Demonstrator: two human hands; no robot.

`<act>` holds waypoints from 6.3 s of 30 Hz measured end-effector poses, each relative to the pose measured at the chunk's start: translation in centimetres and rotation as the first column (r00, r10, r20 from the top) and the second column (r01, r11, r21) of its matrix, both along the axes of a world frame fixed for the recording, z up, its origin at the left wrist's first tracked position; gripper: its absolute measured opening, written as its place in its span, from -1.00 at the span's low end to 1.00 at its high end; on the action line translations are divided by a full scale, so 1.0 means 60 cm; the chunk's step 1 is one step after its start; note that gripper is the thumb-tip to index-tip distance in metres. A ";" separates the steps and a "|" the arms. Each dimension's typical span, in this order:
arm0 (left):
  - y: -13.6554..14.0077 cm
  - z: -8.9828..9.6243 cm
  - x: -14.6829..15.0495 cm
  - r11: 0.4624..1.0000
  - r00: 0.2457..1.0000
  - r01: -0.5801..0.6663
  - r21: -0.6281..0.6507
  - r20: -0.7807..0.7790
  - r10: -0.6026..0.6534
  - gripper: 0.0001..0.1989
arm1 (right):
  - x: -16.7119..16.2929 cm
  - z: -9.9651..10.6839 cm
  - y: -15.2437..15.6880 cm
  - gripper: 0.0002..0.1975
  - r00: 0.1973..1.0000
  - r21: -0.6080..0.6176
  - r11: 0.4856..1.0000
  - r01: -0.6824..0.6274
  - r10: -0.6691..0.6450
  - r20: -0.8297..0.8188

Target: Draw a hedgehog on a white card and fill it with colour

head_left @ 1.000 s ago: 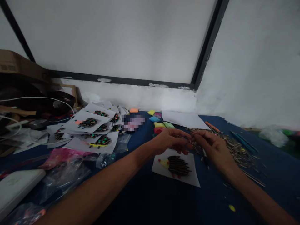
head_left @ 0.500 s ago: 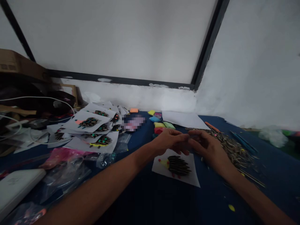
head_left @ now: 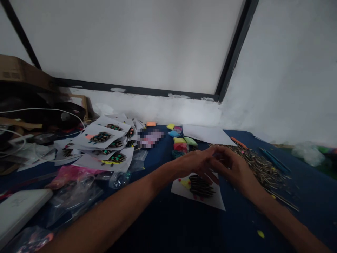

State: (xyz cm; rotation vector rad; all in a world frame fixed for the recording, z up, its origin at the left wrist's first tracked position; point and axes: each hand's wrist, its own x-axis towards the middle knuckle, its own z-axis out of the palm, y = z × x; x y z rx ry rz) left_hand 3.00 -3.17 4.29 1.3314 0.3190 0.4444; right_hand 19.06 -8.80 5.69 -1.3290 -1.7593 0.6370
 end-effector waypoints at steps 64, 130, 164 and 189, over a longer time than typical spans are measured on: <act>-0.010 0.018 -0.005 0.993 0.994 -0.112 -0.027 0.015 0.113 -0.30 | 0.022 -0.010 0.015 -0.53 0.994 0.026 0.997 0.079 -0.077 -0.080; 0.043 -0.009 -0.053 0.522 0.739 0.155 0.839 -0.449 0.502 -0.80 | 0.014 -0.006 -0.005 -0.92 0.971 0.162 0.986 0.035 -0.072 0.229; 0.034 -0.062 -0.034 0.218 0.752 0.039 0.975 -0.172 0.636 -0.89 | 0.022 -0.029 -0.009 -0.68 0.768 0.121 0.973 -0.196 0.076 0.636; 0.032 -0.059 -0.036 0.243 0.762 -0.006 0.970 -0.153 0.629 -0.90 | 0.015 -0.024 -0.013 -0.70 0.747 -0.014 0.980 -0.197 0.159 0.645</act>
